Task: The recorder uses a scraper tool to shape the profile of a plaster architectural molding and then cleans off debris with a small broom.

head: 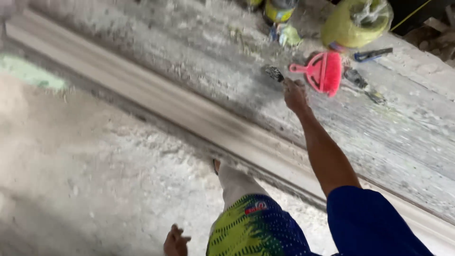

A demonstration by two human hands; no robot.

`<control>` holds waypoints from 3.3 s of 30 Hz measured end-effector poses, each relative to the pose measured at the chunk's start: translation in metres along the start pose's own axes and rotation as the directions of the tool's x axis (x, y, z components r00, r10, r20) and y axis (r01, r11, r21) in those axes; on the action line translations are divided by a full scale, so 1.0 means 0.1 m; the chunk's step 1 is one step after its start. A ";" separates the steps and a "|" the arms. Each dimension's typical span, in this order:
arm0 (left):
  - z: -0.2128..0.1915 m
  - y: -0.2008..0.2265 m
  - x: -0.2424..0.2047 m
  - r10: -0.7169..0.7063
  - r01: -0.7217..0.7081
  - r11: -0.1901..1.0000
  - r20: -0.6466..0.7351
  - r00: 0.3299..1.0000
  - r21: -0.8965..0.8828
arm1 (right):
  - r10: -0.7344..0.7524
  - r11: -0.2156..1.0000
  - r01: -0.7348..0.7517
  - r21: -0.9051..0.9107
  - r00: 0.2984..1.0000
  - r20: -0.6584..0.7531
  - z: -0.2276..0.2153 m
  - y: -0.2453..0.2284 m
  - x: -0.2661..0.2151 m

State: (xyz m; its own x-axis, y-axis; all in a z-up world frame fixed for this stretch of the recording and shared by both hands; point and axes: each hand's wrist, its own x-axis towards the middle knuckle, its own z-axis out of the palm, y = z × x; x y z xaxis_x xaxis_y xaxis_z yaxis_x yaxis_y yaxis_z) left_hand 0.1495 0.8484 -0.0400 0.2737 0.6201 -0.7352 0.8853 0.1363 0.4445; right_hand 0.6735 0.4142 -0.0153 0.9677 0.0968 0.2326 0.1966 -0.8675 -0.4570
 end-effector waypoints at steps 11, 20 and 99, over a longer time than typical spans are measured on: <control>-1.04 1.60 0.53 0.088 -0.073 0.991 -0.138 0.986 0.114 | 0.452 0.812 -0.196 -0.550 0.807 0.380 -0.18 1.05 0.64; -1.35 1.96 0.77 -0.006 0.025 0.969 -0.080 0.997 0.245 | 0.401 0.698 -0.188 -0.691 0.902 0.160 -0.72 0.60 0.16; -3.87 8.77 8.09 0.393 -0.565 0.808 0.867 0.307 -0.166 | 0.511 0.829 -0.555 -0.073 0.804 -0.305 6.16 -10.19 3.80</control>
State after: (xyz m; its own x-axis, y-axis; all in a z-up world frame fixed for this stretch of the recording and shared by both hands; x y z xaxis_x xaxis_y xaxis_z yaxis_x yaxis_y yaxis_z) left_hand 1.0017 1.7685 -0.0471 0.7577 -0.4254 -0.4949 0.4986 -0.1119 0.8596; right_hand 0.9384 1.6355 0.0096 0.8300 -0.5144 0.2158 -0.3854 -0.8085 -0.4448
